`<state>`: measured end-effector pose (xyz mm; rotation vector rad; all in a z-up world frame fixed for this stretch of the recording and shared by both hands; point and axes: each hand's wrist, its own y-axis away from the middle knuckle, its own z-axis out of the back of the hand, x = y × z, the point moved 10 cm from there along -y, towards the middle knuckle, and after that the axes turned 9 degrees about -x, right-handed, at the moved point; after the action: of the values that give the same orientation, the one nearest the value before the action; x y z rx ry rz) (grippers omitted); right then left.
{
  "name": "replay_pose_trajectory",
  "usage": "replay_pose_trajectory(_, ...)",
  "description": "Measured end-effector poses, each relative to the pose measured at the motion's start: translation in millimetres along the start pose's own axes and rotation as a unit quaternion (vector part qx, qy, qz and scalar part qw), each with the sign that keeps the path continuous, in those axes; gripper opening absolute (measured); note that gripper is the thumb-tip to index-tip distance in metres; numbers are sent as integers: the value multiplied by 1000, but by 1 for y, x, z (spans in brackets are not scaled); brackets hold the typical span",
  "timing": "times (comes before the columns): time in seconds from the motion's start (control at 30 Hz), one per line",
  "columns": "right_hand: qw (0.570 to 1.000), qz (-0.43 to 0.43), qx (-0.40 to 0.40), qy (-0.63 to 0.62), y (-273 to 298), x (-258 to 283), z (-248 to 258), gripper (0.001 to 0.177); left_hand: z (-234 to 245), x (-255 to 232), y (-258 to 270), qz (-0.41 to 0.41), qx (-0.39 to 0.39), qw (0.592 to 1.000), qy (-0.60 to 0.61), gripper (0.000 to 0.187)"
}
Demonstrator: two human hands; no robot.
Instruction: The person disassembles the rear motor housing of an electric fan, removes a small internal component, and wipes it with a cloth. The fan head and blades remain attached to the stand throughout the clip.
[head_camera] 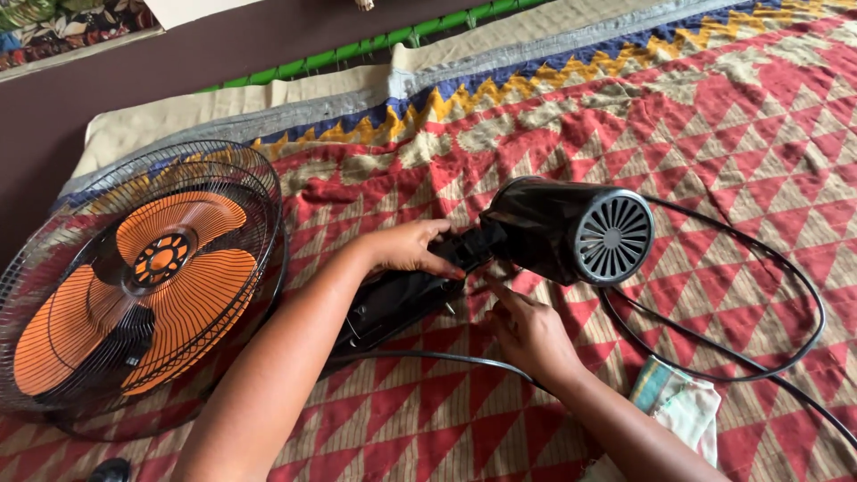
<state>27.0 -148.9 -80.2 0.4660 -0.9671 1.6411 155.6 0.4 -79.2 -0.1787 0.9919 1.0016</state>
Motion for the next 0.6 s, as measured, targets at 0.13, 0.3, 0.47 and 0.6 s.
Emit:
replay_pose_trajectory(0.13,997,56,-15,-51,-1,5,-1,74,0,-5,4,-11,-3,999,-31,110)
replay_pose_trajectory(0.3,996,12,-14,-86,0,-3,-4,73,4,12,1,42,-33,997,-50,144)
replay_pose_trajectory(0.47,984,-65,27,-165,7,-23,-15,76,-1,1,2,-54,-69,996,5,137)
replay_pose_trajectory(0.6,919,-89,64,-379,10,-31,-31,77,-3,-13,11,-116,-110,987,-14,102)
